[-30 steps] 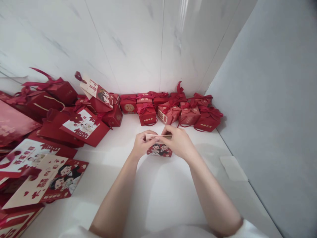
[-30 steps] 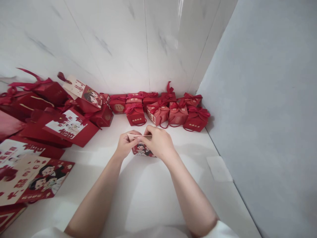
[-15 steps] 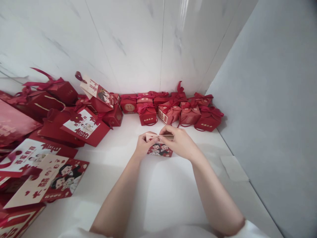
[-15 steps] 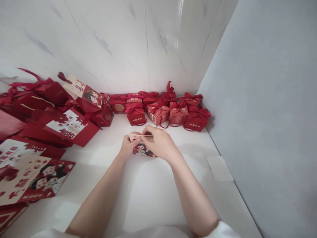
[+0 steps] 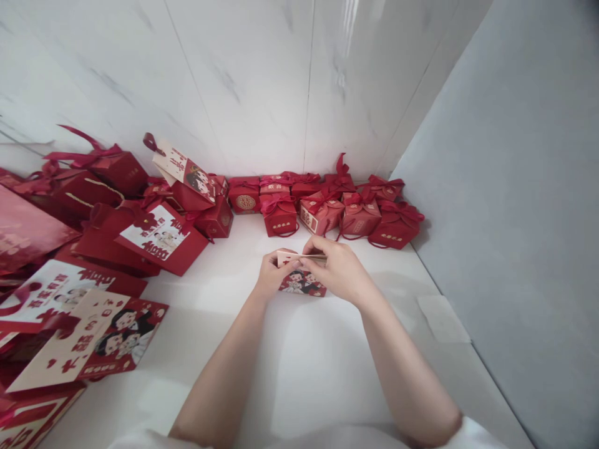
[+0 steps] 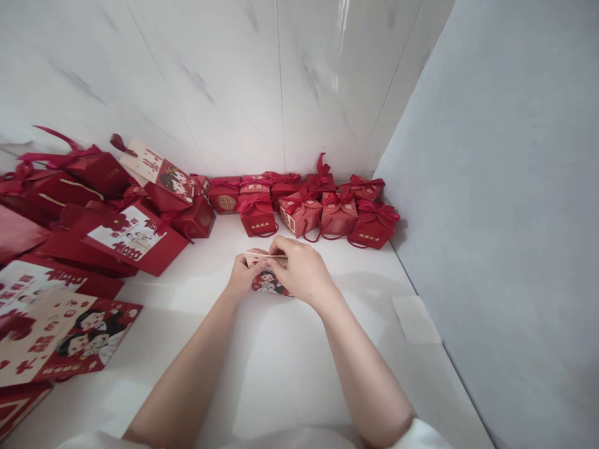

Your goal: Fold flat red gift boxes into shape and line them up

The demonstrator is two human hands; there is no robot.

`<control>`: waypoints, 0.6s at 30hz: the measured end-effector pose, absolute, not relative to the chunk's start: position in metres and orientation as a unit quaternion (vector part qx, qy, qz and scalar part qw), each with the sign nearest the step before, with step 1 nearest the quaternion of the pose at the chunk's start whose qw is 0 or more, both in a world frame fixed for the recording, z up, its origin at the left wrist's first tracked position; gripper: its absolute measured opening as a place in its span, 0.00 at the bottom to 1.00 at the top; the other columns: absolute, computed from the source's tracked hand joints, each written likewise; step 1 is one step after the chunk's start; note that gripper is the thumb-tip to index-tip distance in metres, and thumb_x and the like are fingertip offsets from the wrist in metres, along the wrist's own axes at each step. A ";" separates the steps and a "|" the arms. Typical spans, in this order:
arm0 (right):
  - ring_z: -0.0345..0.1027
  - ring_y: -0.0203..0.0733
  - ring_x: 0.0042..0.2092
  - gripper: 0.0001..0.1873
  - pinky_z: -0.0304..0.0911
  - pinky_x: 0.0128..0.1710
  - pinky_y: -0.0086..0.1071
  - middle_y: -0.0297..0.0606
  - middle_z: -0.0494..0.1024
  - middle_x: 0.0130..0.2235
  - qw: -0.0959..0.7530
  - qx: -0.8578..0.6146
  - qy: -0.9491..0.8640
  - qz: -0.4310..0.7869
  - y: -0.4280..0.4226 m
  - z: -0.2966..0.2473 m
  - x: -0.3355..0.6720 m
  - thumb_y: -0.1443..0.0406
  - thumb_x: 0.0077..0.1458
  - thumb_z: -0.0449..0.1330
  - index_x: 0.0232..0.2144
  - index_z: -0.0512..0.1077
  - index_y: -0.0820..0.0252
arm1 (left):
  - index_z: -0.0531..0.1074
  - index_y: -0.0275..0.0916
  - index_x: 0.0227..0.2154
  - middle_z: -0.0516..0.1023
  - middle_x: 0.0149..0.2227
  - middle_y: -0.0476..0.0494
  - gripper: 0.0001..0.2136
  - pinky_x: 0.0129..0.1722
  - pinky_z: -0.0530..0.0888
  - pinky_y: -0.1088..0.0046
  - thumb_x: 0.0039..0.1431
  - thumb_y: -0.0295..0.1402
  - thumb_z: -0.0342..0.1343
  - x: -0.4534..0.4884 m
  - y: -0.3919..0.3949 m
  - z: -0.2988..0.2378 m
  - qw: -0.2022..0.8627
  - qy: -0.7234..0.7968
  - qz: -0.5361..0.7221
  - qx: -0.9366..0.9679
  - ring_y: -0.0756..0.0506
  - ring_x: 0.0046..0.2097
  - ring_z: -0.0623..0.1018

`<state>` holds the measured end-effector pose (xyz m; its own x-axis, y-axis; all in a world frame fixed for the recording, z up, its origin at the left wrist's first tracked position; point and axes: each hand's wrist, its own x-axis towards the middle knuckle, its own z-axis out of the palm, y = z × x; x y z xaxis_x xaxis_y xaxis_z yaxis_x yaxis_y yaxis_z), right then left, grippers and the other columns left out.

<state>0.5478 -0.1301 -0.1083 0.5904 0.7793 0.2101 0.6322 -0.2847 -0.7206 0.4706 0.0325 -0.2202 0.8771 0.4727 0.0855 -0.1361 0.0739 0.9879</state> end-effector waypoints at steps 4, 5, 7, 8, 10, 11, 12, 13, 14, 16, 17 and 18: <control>0.71 0.39 0.35 0.01 0.60 0.36 0.30 0.30 0.78 0.35 0.376 -0.803 -0.457 0.074 -0.131 -0.111 0.550 0.65 0.57 0.58 0.34 0.68 0.53 | 0.76 0.34 0.33 0.78 0.30 0.47 0.16 0.34 0.72 0.74 0.45 0.40 0.69 0.470 0.035 -0.222 0.726 0.137 0.197 0.644 0.48 0.31 0.76; 0.72 0.40 0.36 0.03 0.60 0.36 0.30 0.31 0.79 0.37 0.366 -0.808 -0.456 0.072 -0.131 -0.111 0.551 0.64 0.57 0.58 0.36 0.69 0.52 | 0.76 0.34 0.34 0.78 0.31 0.46 0.16 0.35 0.72 0.74 0.46 0.40 0.68 0.470 0.035 -0.222 0.730 0.139 0.187 0.642 0.47 0.32 0.76; 0.74 0.43 0.38 0.10 0.61 0.36 0.32 0.33 0.80 0.41 0.342 -0.824 -0.446 0.070 -0.134 -0.112 0.555 0.63 0.56 0.60 0.43 0.69 0.51 | 0.74 0.36 0.40 0.79 0.37 0.44 0.19 0.39 0.74 0.71 0.48 0.39 0.68 0.470 0.036 -0.222 0.739 0.136 0.173 0.637 0.45 0.37 0.78; 0.74 0.45 0.39 0.13 0.62 0.36 0.33 0.35 0.80 0.42 0.329 -0.834 -0.438 0.067 -0.136 -0.112 0.557 0.62 0.56 0.60 0.45 0.69 0.50 | 0.72 0.37 0.44 0.79 0.41 0.43 0.21 0.42 0.74 0.69 0.48 0.39 0.68 0.471 0.037 -0.222 0.742 0.127 0.173 0.635 0.44 0.41 0.78; 0.75 0.47 0.40 0.13 0.63 0.36 0.34 0.38 0.81 0.41 0.314 -0.848 -0.422 0.064 -0.140 -0.110 0.561 0.62 0.57 0.59 0.46 0.69 0.51 | 0.69 0.39 0.49 0.76 0.49 0.41 0.26 0.48 0.73 0.66 0.48 0.37 0.68 0.473 0.038 -0.223 0.741 0.097 0.185 0.639 0.41 0.48 0.76; 0.76 0.48 0.40 0.12 0.63 0.37 0.34 0.38 0.81 0.40 0.314 -0.850 -0.417 0.066 -0.143 -0.108 0.562 0.62 0.58 0.58 0.45 0.70 0.51 | 0.68 0.40 0.51 0.74 0.52 0.40 0.27 0.51 0.72 0.65 0.47 0.37 0.68 0.475 0.039 -0.224 0.737 0.081 0.191 0.643 0.41 0.52 0.75; 0.76 0.47 0.40 0.11 0.64 0.37 0.34 0.38 0.81 0.39 0.320 -0.849 -0.415 0.071 -0.146 -0.105 0.562 0.61 0.58 0.59 0.44 0.71 0.51 | 0.67 0.41 0.52 0.73 0.54 0.39 0.28 0.52 0.71 0.64 0.48 0.37 0.68 0.476 0.040 -0.225 0.731 0.069 0.198 0.650 0.40 0.54 0.73; 0.76 0.47 0.40 0.11 0.65 0.37 0.34 0.38 0.82 0.38 0.330 -0.844 -0.415 0.081 -0.149 -0.102 0.561 0.59 0.58 0.59 0.44 0.72 0.51 | 0.67 0.41 0.52 0.72 0.55 0.38 0.27 0.53 0.71 0.63 0.49 0.38 0.67 0.477 0.042 -0.226 0.720 0.068 0.209 0.658 0.40 0.56 0.72; 0.76 0.47 0.39 0.13 0.66 0.38 0.34 0.37 0.82 0.36 0.343 -0.837 -0.416 0.097 -0.152 -0.098 0.560 0.57 0.58 0.59 0.44 0.72 0.52 | 0.67 0.41 0.52 0.71 0.55 0.38 0.27 0.53 0.70 0.63 0.49 0.39 0.66 0.478 0.044 -0.226 0.703 0.089 0.222 0.669 0.40 0.56 0.72; 0.77 0.45 0.35 0.16 0.67 0.38 0.34 0.35 0.81 0.32 0.378 -0.816 -0.413 0.144 -0.158 -0.088 0.556 0.52 0.60 0.57 0.45 0.71 0.52 | 0.68 0.39 0.50 0.74 0.52 0.37 0.24 0.49 0.72 0.64 0.50 0.41 0.63 0.476 0.047 -0.222 0.653 0.179 0.249 0.693 0.41 0.51 0.75; 0.77 0.43 0.32 0.17 0.68 0.37 0.34 0.33 0.81 0.30 0.400 -0.804 -0.407 0.168 -0.161 -0.083 0.554 0.50 0.61 0.54 0.44 0.71 0.52 | 0.70 0.38 0.48 0.76 0.48 0.36 0.22 0.45 0.73 0.65 0.52 0.42 0.62 0.475 0.049 -0.217 0.627 0.231 0.256 0.699 0.42 0.46 0.77; 0.76 0.42 0.30 0.19 0.68 0.36 0.33 0.32 0.80 0.28 0.424 -0.792 -0.399 0.186 -0.164 -0.079 0.552 0.49 0.62 0.52 0.44 0.71 0.53 | 0.71 0.37 0.45 0.77 0.44 0.36 0.20 0.41 0.73 0.65 0.53 0.45 0.59 0.472 0.049 -0.209 0.606 0.276 0.258 0.700 0.42 0.41 0.78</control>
